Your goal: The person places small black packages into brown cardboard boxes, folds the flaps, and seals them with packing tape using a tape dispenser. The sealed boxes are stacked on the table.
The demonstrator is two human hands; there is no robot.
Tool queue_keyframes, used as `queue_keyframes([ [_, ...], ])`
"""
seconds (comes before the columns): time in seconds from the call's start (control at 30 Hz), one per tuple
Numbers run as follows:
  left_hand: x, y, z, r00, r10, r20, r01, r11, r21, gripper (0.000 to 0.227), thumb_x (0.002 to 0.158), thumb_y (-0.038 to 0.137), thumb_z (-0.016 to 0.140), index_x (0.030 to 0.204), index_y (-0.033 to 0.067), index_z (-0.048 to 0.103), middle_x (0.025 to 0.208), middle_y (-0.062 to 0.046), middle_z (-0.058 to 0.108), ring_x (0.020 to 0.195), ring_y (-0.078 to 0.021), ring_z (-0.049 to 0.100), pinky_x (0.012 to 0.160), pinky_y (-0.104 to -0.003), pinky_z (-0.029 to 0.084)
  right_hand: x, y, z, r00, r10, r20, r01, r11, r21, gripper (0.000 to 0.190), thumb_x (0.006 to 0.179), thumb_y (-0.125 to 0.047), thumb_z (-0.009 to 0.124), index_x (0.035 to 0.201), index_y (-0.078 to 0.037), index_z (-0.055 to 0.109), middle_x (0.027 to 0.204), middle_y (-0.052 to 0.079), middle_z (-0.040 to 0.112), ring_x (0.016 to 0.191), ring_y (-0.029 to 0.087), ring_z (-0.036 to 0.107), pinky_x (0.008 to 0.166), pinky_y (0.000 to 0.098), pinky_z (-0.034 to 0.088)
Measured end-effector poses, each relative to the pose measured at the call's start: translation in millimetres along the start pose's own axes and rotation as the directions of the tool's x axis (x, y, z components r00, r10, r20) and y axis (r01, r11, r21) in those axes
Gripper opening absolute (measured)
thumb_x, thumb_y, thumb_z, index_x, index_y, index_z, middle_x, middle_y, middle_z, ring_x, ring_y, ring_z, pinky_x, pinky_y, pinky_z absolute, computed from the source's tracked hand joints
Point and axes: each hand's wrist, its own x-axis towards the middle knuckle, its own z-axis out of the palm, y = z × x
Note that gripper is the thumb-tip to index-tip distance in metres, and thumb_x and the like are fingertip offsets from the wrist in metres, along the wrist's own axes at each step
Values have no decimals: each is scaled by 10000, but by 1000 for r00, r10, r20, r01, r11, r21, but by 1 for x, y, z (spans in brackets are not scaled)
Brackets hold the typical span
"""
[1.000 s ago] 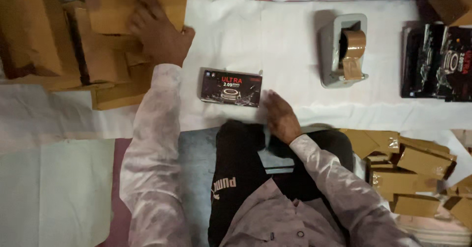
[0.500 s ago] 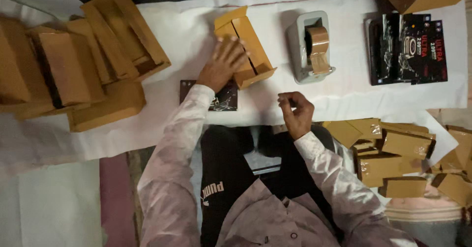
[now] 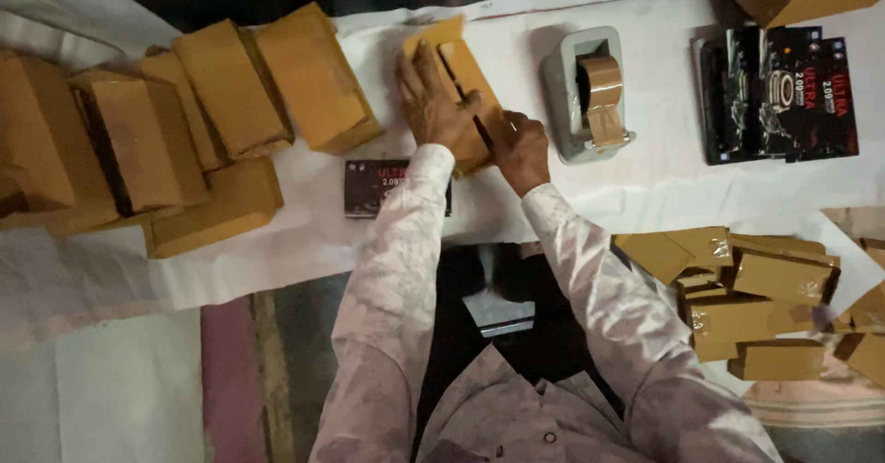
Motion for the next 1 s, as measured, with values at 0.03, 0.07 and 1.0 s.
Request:
queue_keyframes([
  [0.03,11,-4,-3,1000,0,11,-1,999,32,1216,691,554,892,1583,71,221,1600,-266,201,1469,-497,210,1157,-626,314,8,8,-3,995,-92,46,93,995,-37,270,968,-221,743,1141,-14,731,1036,249,728,959,404,717,864,446,574],
  [0.07,16,-9,-5,1000,-2,31,0,998,65,1223,689,563,900,1581,51,237,1585,-267,195,1453,-498,198,1143,-646,303,16,17,-10,980,-172,100,180,981,-72,186,995,-190,723,1096,-36,753,1043,226,745,976,399,719,890,452,572],
  [1.0,-32,-47,-53,944,-92,315,77,995,58,1094,820,372,808,1647,283,98,1220,-227,621,1072,-418,661,926,-498,539,33,-45,-36,770,-223,598,514,773,-372,425,974,-327,735,1303,-65,678,1404,172,601,1374,377,533,1202,482,439],
])
